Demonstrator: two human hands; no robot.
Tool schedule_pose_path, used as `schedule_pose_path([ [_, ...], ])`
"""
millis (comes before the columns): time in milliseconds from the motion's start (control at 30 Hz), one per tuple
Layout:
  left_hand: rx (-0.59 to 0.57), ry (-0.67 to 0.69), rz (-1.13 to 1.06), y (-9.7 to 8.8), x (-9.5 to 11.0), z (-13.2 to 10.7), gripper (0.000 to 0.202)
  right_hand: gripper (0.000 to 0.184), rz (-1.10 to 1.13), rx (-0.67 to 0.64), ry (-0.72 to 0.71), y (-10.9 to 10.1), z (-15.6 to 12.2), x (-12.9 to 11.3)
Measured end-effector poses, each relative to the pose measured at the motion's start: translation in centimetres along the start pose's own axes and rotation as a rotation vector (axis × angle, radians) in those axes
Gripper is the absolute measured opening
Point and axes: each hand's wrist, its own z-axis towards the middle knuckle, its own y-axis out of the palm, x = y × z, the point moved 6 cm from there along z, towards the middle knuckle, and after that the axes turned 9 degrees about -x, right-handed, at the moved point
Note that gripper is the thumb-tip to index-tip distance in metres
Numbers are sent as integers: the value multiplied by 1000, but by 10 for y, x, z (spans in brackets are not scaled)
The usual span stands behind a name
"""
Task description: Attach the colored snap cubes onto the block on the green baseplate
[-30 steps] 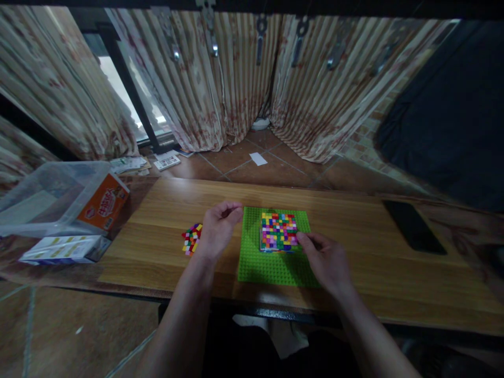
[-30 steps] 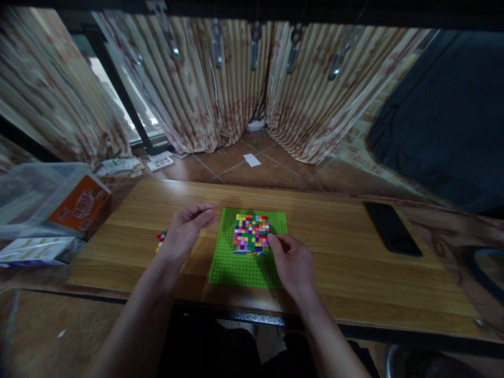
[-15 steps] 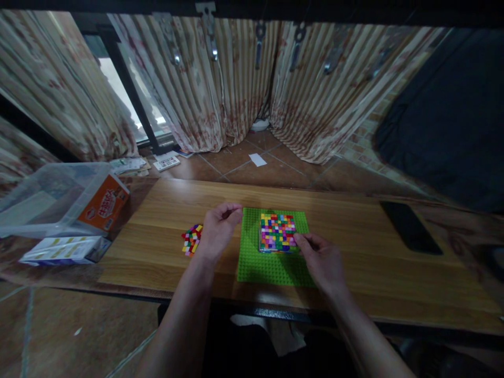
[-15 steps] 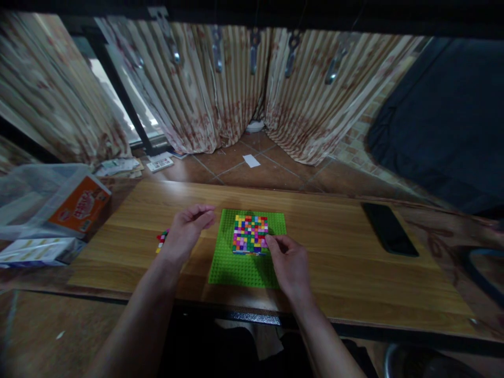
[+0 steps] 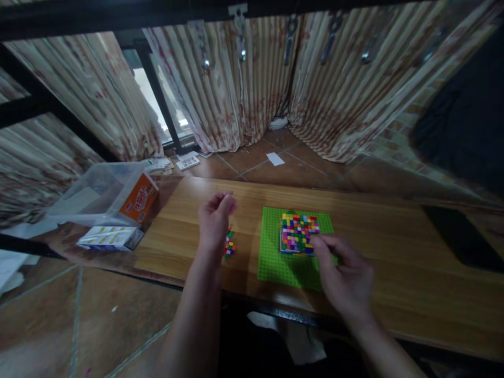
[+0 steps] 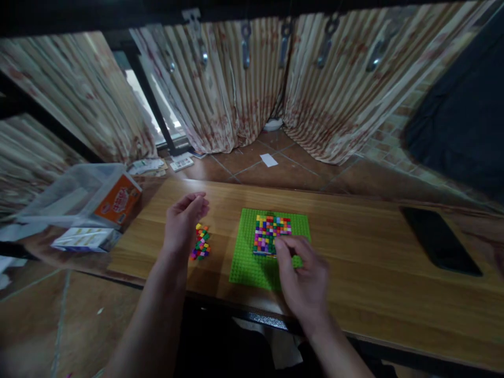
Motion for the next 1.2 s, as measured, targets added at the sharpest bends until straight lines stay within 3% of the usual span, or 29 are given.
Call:
schedule_pose_path([
  [100, 80, 18, -67, -17, 7, 2, 25, 10, 31, -256, -202, 40, -13, -26],
  [167, 99, 7, -114, -25, 8, 2, 27, 11, 35, -359, -271, 64, -21, -35],
  [333, 66, -43, -164, -27, 6, 1, 29, 15, -28, -461, -264, 107, -30, -32],
  [500, 38, -48, -184, -24, 7, -2, 26, 22, -208, -525, -185, 134, -24, -27],
  [833, -25, -63, -232, -22, 7, -6, 20, 21, -444, -558, -165, 152, -22, -32],
  [1200, -97, -111, -124, -14, -1, -6, 20, 8, -270, -541, -111, 153, -22, -27],
])
